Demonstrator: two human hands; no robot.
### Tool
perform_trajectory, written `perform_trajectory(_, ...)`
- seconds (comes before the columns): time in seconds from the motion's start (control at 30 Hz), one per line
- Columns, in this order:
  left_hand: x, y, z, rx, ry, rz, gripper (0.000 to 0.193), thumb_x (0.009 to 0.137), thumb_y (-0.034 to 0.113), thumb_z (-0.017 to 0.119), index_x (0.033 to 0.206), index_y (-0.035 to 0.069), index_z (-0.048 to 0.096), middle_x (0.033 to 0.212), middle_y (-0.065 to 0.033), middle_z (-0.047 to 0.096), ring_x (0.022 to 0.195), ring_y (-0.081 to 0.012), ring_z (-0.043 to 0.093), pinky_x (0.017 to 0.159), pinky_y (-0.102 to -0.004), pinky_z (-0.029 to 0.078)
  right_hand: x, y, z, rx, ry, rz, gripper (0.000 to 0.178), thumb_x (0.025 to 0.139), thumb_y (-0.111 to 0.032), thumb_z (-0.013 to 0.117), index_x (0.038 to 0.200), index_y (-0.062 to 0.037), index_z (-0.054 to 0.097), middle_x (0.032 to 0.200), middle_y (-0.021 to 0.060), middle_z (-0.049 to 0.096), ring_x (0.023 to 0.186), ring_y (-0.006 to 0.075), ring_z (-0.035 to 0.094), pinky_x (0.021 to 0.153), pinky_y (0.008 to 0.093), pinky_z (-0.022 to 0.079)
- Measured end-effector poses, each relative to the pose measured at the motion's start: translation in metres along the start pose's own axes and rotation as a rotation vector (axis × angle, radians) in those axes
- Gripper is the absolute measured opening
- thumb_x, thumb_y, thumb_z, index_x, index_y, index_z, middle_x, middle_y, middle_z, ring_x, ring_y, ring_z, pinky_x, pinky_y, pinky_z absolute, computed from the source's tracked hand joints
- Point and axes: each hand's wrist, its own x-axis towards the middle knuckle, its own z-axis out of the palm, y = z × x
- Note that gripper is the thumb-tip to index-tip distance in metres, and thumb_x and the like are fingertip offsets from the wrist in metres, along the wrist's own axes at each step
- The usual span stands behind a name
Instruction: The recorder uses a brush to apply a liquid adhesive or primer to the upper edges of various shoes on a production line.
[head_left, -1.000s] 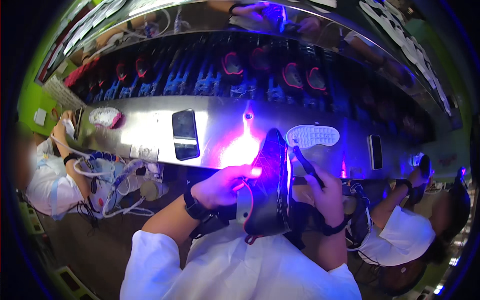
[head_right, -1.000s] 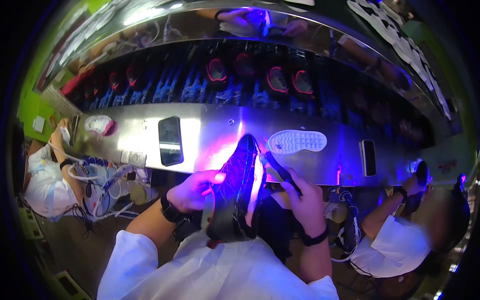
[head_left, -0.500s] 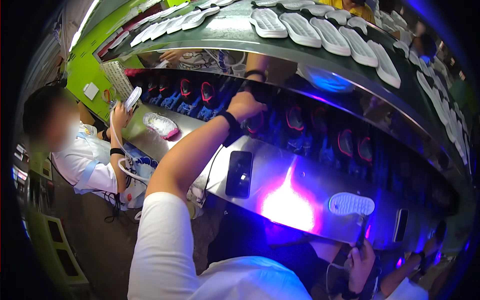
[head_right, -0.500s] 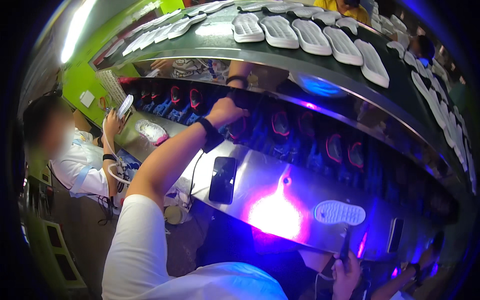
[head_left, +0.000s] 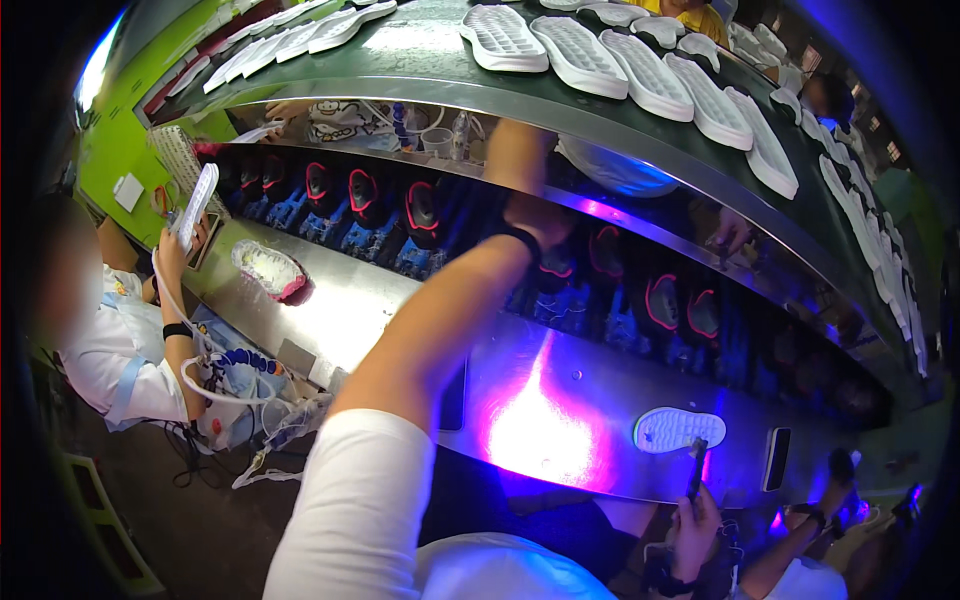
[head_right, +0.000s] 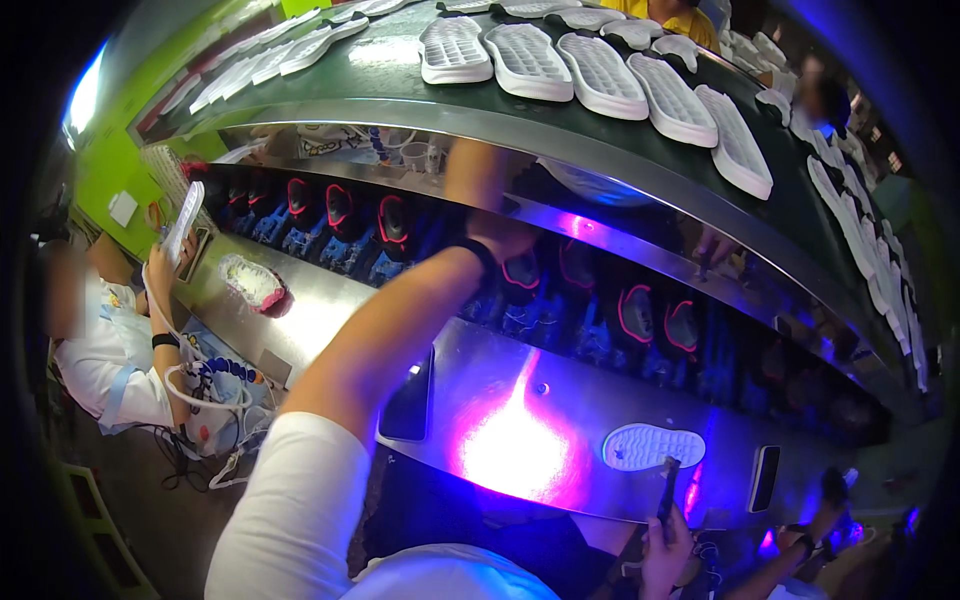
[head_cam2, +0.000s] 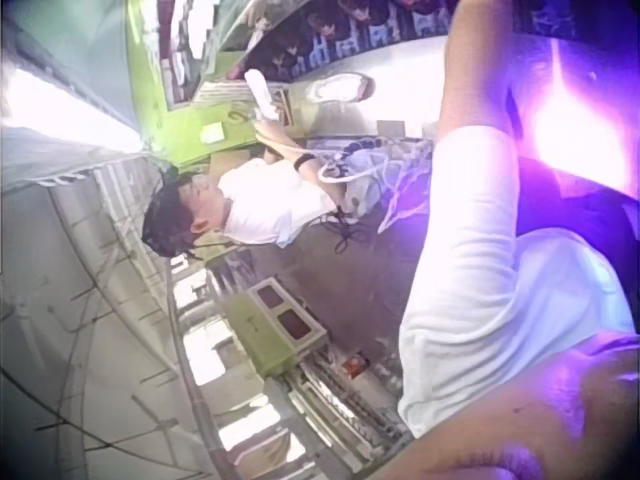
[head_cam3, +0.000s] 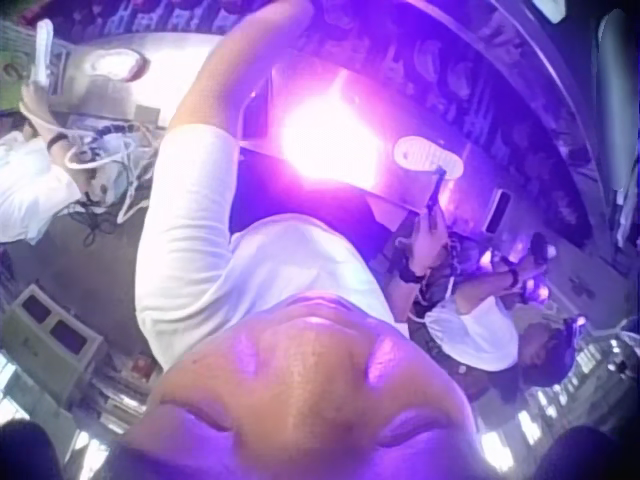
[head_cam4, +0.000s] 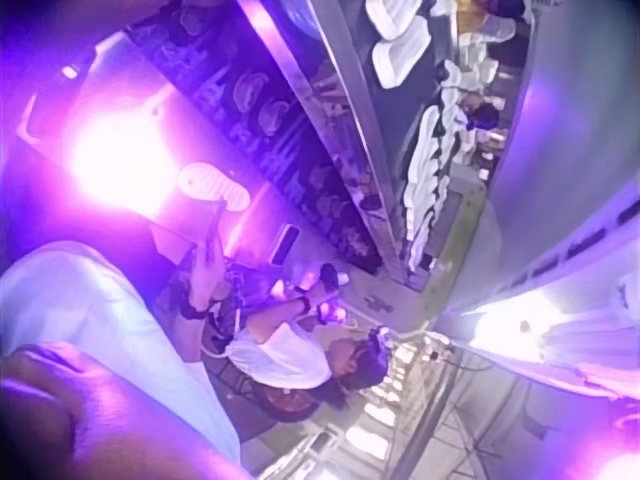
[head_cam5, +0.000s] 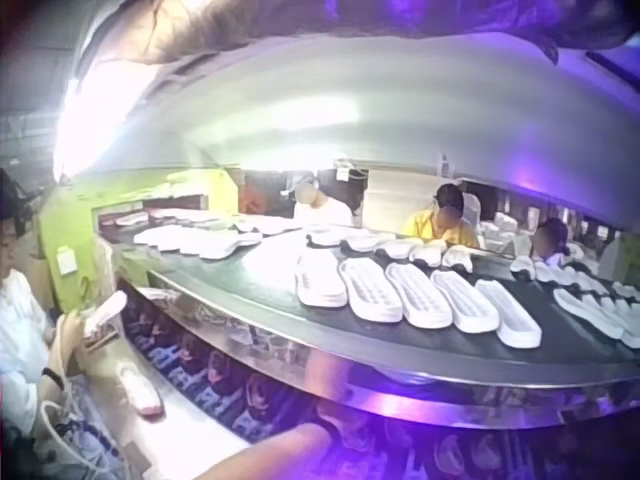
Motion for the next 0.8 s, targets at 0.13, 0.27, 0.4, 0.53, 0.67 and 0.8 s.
perform_trajectory(0.13, 0.002, 0.013, 0.019, 0.336, -0.343, -0.264, 0.040, 0.091, 0.034, 0.059, 0.124, 0.015, 0.068, 0.129, -0.0135, 0.068, 0.117, -0.0365, 0.066, 0.099, -0.0424, 0.054, 0.015, -0.022, 0.024, 0.078, -0.080, -0.046, 0.044, 0.093, 0.000, 0.065, 0.136, 0.0025, 0.058, 0.083, -0.0002, 0.060, 0.059, 0.0045, 0.050, 0.049, 0.0200, 0.038)
perform_trajectory(0.27, -0.008, 0.006, -0.051, 0.237, -0.321, -0.019, 0.040, 0.090, 0.037, 0.060, 0.120, 0.012, 0.070, 0.117, -0.0153, 0.072, 0.110, -0.0320, 0.070, 0.092, -0.0416, 0.057, 0.017, -0.012, 0.016, 0.089, -0.050, -0.110, 0.042, 0.094, -0.001, 0.066, 0.135, 0.0018, 0.059, 0.086, 0.0004, 0.065, 0.061, 0.0037, 0.049, 0.053, 0.0203, 0.038)
perform_trajectory(0.4, 0.008, -0.093, -0.033, 0.144, 0.160, 0.099, 0.045, 0.091, 0.045, 0.058, 0.121, 0.013, 0.069, 0.117, -0.0147, 0.072, 0.110, -0.0335, 0.069, 0.098, -0.0431, 0.053, 0.017, -0.004, 0.003, 0.123, -0.048, -0.053, 0.040, 0.093, -0.001, 0.069, 0.132, 0.0029, 0.062, 0.085, 0.0003, 0.065, 0.062, 0.0037, 0.050, 0.053, 0.0206, 0.039)
perform_trajectory(0.53, 0.009, -0.046, -0.002, 0.192, 0.106, 0.025, 0.051, 0.093, 0.052, 0.056, 0.124, 0.013, 0.068, 0.120, -0.0156, 0.071, 0.113, -0.0354, 0.067, 0.099, -0.0458, 0.051, 0.009, 0.001, -0.013, 0.146, 0.018, 0.047, 0.034, 0.091, -0.001, 0.072, 0.123, 0.0071, 0.065, 0.090, 0.0005, 0.067, 0.069, 0.0035, 0.054, 0.058, 0.0211, 0.042)
perform_trajectory(0.67, 0.018, 0.017, 0.029, 0.171, 0.008, 0.076, 0.053, 0.093, 0.053, 0.056, 0.126, 0.013, 0.067, 0.123, -0.0155, 0.070, 0.116, -0.0344, 0.066, 0.100, -0.0450, 0.051, 0.000, 0.000, -0.021, 0.115, 0.056, -0.019, 0.034, 0.091, -0.001, 0.072, 0.123, 0.0071, 0.065, 0.101, 0.0043, 0.071, 0.086, 0.0082, 0.062, 0.076, 0.0248, 0.051)
perform_trajectory(0.8, 0.045, 0.045, 0.060, 0.157, -0.155, 0.119, 0.056, 0.093, 0.056, 0.057, 0.129, 0.012, 0.065, 0.127, -0.0155, 0.068, 0.119, -0.0330, 0.064, 0.102, -0.0440, 0.050, -0.004, -0.016, -0.034, 0.091, 0.060, -0.065, 0.035, 0.091, -0.004, 0.074, 0.123, 0.0070, 0.066, 0.103, 0.0065, 0.072, 0.091, 0.0104, 0.066, 0.082, 0.0259, 0.052)
